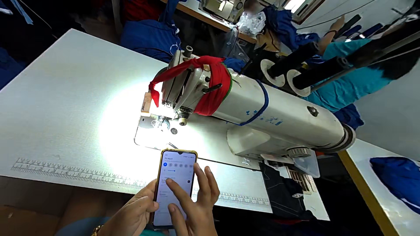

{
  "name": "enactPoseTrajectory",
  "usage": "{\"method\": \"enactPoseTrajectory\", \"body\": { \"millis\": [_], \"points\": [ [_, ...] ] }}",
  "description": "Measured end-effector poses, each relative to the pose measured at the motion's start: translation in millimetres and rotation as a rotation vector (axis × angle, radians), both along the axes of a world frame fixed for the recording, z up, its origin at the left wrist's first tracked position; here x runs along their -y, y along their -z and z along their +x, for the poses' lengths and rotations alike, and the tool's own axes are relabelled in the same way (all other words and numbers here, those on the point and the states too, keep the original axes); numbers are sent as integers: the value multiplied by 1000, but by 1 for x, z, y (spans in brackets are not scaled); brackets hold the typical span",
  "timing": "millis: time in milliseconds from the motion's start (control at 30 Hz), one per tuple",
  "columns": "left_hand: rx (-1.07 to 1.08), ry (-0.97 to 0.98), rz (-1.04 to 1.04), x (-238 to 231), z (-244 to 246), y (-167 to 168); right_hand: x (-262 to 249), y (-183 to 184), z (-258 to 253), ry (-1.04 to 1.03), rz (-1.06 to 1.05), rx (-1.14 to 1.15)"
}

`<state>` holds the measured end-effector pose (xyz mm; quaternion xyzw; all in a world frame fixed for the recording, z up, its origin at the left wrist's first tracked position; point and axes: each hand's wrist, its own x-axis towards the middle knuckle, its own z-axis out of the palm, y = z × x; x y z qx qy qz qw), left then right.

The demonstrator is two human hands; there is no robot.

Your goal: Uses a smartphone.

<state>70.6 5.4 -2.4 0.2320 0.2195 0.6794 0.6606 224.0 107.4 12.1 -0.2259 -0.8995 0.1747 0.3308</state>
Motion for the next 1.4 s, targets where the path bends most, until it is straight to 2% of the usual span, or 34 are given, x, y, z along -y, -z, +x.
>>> {"method": "enactPoseTrajectory", "body": {
  "millis": [200,367,567,900,1400],
  "points": [
    [-8,30,-38,0,-2,1,-15,-5,18,140,6,-65],
    [2,45,-10,-1,-1,4,-15,-9,23,157,7,-95],
    [-7,24,-17,1,-2,1,-11,-6,23,103,16,-96],
    [-10,-28,-27,-1,3,0,3,5,23,-97,33,-86],
    [-20,-22,-5,0,4,-1,2,7,18,-78,44,-65]
  ]
}}
